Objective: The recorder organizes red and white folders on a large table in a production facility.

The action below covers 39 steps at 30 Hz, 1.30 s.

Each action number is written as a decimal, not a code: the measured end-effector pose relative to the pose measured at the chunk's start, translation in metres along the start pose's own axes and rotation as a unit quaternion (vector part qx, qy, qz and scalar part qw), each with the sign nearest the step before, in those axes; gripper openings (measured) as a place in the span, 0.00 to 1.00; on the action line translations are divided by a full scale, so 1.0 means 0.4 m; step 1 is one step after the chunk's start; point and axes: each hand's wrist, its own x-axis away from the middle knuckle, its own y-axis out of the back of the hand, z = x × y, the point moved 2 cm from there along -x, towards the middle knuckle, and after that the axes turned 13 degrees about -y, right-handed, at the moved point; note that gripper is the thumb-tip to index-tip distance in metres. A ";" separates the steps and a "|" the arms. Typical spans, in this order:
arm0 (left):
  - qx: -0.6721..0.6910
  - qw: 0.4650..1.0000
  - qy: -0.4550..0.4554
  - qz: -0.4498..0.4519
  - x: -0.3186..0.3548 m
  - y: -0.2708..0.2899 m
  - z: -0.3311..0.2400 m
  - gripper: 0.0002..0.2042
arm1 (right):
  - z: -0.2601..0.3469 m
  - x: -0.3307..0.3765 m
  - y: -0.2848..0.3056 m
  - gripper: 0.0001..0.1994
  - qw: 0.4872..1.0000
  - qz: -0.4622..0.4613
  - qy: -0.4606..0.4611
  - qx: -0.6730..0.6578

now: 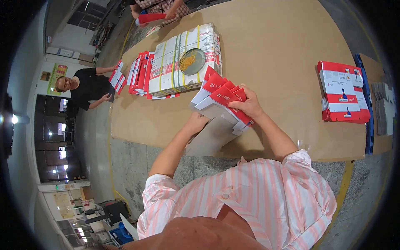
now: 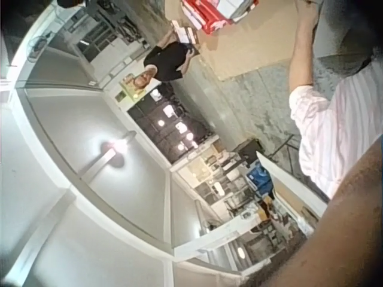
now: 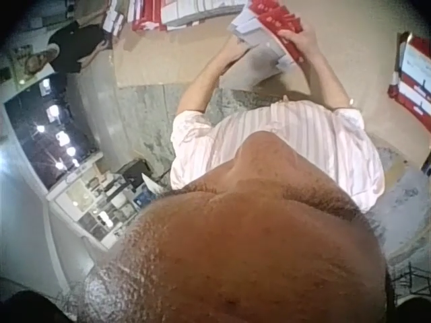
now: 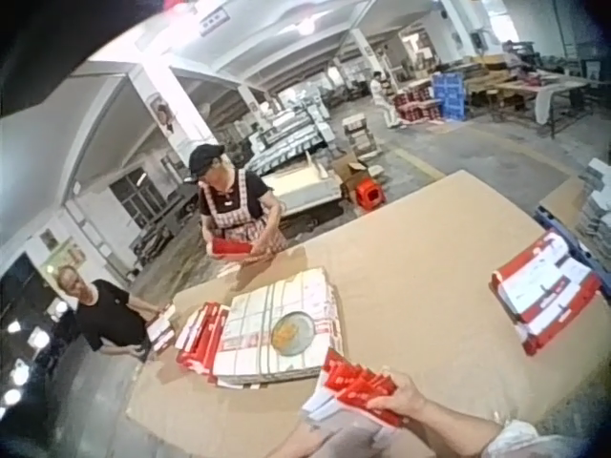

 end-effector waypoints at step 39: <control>-0.389 0.908 -0.140 0.065 0.023 -0.148 0.074 0.10 | 0.259 0.049 0.006 0.04 0.998 0.023 -0.013 0.052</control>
